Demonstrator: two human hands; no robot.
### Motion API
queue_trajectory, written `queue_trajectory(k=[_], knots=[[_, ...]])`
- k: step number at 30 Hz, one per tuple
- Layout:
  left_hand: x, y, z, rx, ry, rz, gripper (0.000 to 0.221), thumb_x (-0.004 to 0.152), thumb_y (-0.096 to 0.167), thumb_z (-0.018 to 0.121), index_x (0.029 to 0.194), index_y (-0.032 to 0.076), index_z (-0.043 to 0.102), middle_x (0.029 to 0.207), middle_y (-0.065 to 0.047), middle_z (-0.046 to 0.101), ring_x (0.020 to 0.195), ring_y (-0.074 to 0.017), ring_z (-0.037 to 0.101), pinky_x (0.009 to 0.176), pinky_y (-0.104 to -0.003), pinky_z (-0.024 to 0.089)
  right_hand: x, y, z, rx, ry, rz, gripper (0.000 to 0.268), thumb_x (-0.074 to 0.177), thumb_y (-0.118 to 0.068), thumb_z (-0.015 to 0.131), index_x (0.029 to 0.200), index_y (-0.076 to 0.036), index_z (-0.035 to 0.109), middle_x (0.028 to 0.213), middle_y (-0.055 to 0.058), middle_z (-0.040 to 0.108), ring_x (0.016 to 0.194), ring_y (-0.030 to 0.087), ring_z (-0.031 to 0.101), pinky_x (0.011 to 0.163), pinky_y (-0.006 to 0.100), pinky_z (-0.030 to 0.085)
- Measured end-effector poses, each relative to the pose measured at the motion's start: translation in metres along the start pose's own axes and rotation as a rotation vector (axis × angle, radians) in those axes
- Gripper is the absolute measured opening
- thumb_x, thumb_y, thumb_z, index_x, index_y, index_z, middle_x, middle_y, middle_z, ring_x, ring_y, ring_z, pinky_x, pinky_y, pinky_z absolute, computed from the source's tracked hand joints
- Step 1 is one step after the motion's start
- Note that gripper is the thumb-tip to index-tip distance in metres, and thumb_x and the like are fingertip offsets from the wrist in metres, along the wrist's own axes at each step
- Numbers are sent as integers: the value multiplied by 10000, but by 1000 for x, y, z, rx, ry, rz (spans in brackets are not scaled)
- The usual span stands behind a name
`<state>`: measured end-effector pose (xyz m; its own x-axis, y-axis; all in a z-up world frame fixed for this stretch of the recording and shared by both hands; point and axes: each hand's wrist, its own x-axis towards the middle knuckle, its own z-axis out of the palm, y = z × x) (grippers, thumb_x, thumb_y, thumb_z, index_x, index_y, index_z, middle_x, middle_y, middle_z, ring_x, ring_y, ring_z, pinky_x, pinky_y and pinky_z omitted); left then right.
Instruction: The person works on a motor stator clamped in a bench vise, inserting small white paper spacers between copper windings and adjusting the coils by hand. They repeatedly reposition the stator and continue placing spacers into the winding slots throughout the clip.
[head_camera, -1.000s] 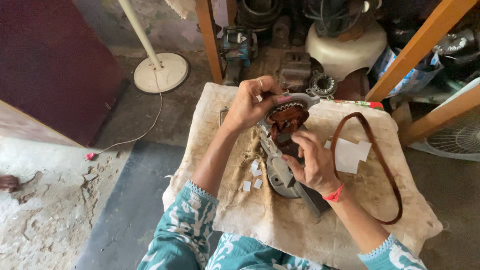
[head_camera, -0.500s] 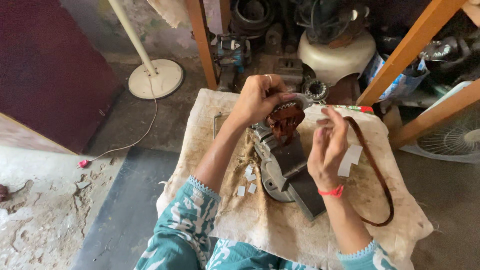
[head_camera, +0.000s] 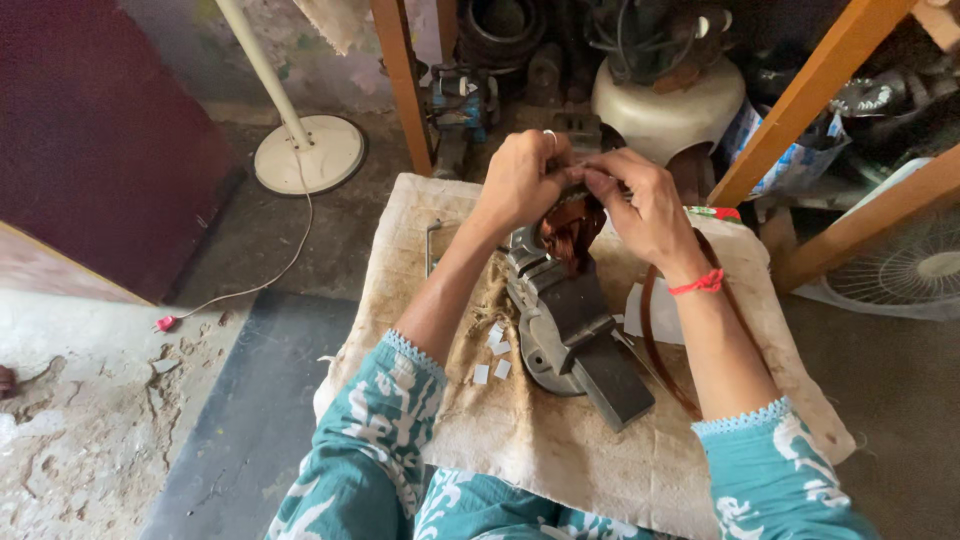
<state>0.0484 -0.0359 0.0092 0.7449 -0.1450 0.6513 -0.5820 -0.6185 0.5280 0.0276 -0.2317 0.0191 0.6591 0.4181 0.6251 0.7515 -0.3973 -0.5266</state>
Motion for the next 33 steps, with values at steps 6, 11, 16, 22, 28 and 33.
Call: queue_trajectory(k=[6,11,16,22,28,33], knots=[[-28,-8,5,-29,65,45,114,778,54,755,884,40,716,806,-183,708,786,-373,699,673,-422,539,-7,-2,15,73,-10,-115,261,1000,-124,678,1225,8,693,1103,150,720,1030,273,691,912,359,524],[-35,1,-17,-132,-5,-18,179,810,117,818,881,13,691,756,-160,684,675,-304,671,626,-382,516,-1,-2,15,103,-44,-127,236,1007,-102,661,1220,-11,704,1122,138,725,1041,251,698,916,340,532],[-48,1,-26,-244,-14,-35,191,811,132,821,921,12,720,849,-116,701,734,-201,685,664,-334,551,-1,4,16,198,-35,-134,208,950,-71,707,1151,-33,746,1066,121,744,981,231,713,871,320,549],[-73,-66,-15,-855,421,-281,223,1022,170,737,976,-48,754,923,-110,770,872,-184,698,884,-337,550,4,19,19,167,12,-113,170,983,-52,695,1134,-62,770,1001,87,752,915,192,713,826,302,551],[-75,-148,59,-518,-42,-522,214,950,183,698,1044,6,770,830,-55,748,699,-113,624,637,-315,515,3,24,22,200,28,-79,165,982,-56,696,1124,-82,777,957,76,742,863,171,705,761,292,548],[-73,-196,66,-541,-268,-855,272,965,269,668,970,10,751,777,-71,707,612,-145,629,530,-309,487,7,20,23,196,43,-94,153,986,-52,703,1121,-77,771,956,87,736,875,189,712,768,298,545]])
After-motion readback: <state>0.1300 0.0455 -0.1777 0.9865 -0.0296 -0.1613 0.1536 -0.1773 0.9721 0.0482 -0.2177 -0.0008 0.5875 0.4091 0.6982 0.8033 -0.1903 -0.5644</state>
